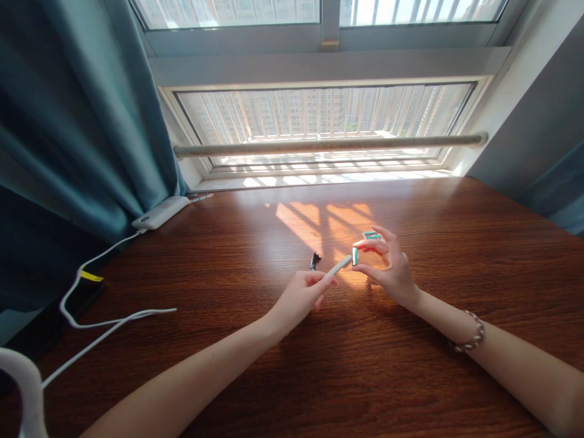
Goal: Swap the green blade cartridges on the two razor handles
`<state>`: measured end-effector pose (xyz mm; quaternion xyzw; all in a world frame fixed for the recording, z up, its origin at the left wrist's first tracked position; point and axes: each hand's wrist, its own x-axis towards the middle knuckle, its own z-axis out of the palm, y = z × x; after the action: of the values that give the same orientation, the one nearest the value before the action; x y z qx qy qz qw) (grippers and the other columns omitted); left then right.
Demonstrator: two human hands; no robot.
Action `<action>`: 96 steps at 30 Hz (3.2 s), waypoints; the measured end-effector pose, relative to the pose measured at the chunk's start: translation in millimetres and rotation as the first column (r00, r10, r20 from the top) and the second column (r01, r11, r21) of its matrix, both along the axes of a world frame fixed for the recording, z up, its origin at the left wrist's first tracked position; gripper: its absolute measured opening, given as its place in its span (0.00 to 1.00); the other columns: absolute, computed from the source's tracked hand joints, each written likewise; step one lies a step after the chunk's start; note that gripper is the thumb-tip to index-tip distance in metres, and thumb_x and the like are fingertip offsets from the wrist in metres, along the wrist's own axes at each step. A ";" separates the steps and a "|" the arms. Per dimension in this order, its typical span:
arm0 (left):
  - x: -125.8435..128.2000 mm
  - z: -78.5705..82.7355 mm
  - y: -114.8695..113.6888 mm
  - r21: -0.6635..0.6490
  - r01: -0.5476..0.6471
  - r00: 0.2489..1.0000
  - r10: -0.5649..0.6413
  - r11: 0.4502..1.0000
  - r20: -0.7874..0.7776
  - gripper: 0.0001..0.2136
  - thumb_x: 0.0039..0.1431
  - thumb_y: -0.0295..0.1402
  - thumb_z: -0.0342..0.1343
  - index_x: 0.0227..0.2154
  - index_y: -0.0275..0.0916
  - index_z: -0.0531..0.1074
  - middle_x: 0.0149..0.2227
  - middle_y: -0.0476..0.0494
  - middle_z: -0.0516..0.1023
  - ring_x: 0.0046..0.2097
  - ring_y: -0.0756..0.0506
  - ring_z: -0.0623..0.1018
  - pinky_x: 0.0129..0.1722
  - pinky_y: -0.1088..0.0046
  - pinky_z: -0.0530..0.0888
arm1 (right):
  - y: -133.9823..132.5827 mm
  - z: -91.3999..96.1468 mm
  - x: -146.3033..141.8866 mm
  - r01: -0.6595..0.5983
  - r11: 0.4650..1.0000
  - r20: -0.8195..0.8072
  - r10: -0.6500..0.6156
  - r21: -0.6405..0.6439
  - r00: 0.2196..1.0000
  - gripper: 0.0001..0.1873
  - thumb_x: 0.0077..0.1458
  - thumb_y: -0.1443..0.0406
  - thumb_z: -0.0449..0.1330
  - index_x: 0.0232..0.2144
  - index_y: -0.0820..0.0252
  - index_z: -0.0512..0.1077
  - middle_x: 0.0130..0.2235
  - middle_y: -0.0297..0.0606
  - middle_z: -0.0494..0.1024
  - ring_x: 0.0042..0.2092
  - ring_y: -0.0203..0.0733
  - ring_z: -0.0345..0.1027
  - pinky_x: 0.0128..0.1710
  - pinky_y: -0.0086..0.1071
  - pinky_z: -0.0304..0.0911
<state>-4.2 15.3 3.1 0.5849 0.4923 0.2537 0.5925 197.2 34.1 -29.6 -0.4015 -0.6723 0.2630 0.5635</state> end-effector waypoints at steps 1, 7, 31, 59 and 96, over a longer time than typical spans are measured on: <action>-0.1 -0.4 0.3 0.002 -0.006 1.000 0.006 1.000 -0.002 0.17 0.52 0.44 0.50 0.32 0.34 0.73 0.12 0.56 0.59 0.15 0.56 0.55 0.15 0.80 0.51 | 0.1 -0.1 -0.4 -0.020 1.000 -0.028 0.020 -0.006 0.999 0.41 0.40 0.66 0.67 0.53 0.54 0.51 0.41 0.39 0.73 0.43 0.43 0.68 0.48 0.45 0.62; -0.6 -1.5 0.3 0.017 -0.021 1.000 0.022 1.000 -0.010 0.17 0.53 0.45 0.49 0.31 0.34 0.73 0.12 0.56 0.59 0.15 0.56 0.56 0.15 0.80 0.52 | -0.8 1.9 -3.8 -0.124 0.992 -0.126 0.123 -0.002 0.984 0.40 0.41 0.69 0.66 0.53 0.53 0.50 0.42 0.40 0.71 0.45 0.44 0.67 0.49 0.46 0.62; 1.3 -0.6 -3.2 0.029 0.008 0.996 -0.010 1.000 0.084 0.17 0.54 0.45 0.48 0.31 0.34 0.71 0.13 0.57 0.58 0.15 0.56 0.55 0.16 0.80 0.52 | -6.4 5.6 -5.8 -0.085 0.996 -0.004 0.086 0.030 0.996 0.35 0.46 0.69 0.62 0.53 0.55 0.50 0.45 0.43 0.72 0.46 0.44 0.66 0.46 0.43 0.62; 0.0 -2.1 -1.6 0.090 -0.016 0.997 0.009 0.996 0.082 0.17 0.55 0.45 0.48 0.30 0.33 0.71 0.13 0.56 0.58 0.17 0.55 0.57 0.18 0.79 0.54 | -11.8 9.0 -6.9 -0.173 0.984 -0.011 0.173 0.033 0.985 0.37 0.45 0.68 0.64 0.54 0.52 0.50 0.46 0.43 0.69 0.41 0.42 0.67 0.43 0.43 0.64; 0.5 -4.9 -0.6 0.138 -0.035 0.995 0.022 0.990 0.095 0.18 0.55 0.45 0.47 0.30 0.34 0.71 0.13 0.56 0.58 0.18 0.54 0.58 0.19 0.78 0.55 | -13.0 6.0 -8.2 -0.142 0.989 -0.073 0.145 0.036 0.987 0.38 0.41 0.66 0.66 0.52 0.50 0.53 0.45 0.41 0.67 0.42 0.43 0.67 0.42 0.42 0.67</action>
<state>-3.7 14.7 -1.8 0.6053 0.4537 0.3230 0.5687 188.9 21.1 -23.6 -0.3333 -0.6816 0.3077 0.5742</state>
